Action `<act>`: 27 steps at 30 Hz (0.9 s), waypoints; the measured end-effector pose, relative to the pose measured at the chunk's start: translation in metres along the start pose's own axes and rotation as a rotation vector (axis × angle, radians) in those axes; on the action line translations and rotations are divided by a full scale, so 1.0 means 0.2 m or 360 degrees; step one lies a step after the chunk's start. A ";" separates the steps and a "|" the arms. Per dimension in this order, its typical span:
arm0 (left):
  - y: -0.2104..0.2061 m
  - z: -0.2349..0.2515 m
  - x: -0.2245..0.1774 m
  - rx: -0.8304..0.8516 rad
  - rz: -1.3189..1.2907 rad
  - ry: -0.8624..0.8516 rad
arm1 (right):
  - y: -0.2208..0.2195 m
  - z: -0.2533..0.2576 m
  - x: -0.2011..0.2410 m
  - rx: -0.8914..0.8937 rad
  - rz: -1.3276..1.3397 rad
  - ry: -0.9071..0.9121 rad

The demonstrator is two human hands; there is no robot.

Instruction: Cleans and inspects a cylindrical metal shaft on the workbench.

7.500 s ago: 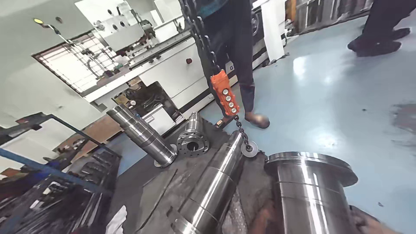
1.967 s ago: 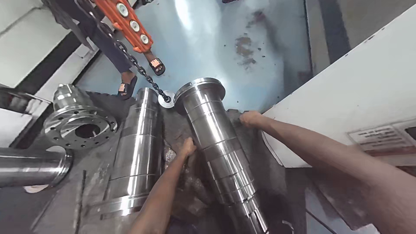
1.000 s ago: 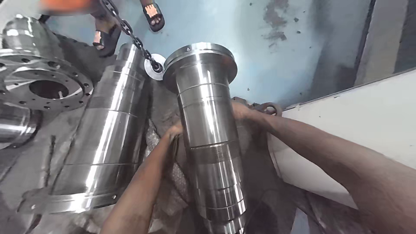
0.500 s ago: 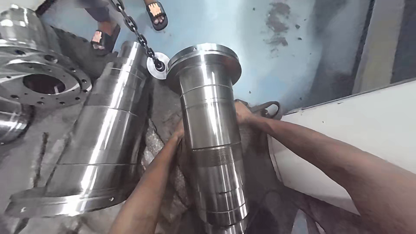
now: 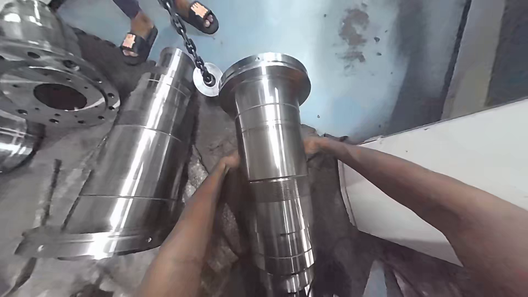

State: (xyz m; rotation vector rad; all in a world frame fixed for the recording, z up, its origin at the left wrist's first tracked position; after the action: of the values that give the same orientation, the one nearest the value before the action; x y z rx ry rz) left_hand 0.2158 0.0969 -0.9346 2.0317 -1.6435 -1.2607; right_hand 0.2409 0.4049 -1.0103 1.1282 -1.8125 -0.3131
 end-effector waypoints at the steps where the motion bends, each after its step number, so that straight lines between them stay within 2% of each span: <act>1: -0.01 -0.02 0.01 0.0052 0.0009 0.0046 | -0.05 -0.04 -0.02 -0.0020 -0.0014 -0.0036; 4: -0.07 -0.02 0.09 -0.0019 -0.0130 0.0143 | -0.06 -0.11 0.04 -0.0206 0.0072 -0.0119; 7: -0.12 0.03 0.17 0.0061 -0.0042 0.0113 | -0.07 -0.13 0.03 -0.0082 0.0078 -0.0110; 10: -0.08 -0.05 0.10 0.0158 0.0090 0.0094 | -0.13 -0.14 -0.03 0.0004 -0.0047 0.0005; 12: -0.09 -0.04 0.13 0.0136 0.0054 0.0046 | -0.16 -0.14 -0.06 -0.0023 -0.0049 0.0063; 15: -0.14 0.00 0.19 0.0134 -0.0114 -0.0027 | -0.12 -0.22 0.04 -0.0068 -0.0138 0.0011; 18: -0.15 0.00 0.19 0.0126 -0.0182 -0.0066 | -0.10 -0.22 0.01 -0.0023 -0.0147 0.0201; 19: -0.15 0.02 0.20 0.0124 -0.0164 -0.0071 | -0.08 -0.25 0.07 -0.0002 -0.0174 0.0197; 23: -0.16 0.04 0.23 0.0155 -0.0199 -0.0050 | 0.04 -0.40 0.42 0.0262 -0.0792 -0.0267; 27: -0.14 0.00 0.22 0.0192 -0.0515 0.0032 | 0.12 -0.44 0.51 0.0268 -0.1262 -0.0294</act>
State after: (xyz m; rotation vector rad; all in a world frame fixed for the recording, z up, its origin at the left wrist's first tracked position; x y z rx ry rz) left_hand 0.2341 0.0671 -0.9738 2.4529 -1.4544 -1.2575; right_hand 0.2858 0.3577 -0.8913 1.9694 -1.4830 -0.7506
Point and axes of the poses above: each hand's wrist, its own z-axis towards the middle knuckle, its own y-axis out of the back of the hand, x = y × z, the point moved 1 cm from there along z, towards the middle knuckle, and after that the axes turned 9 degrees about -x, right-handed, at the moved point
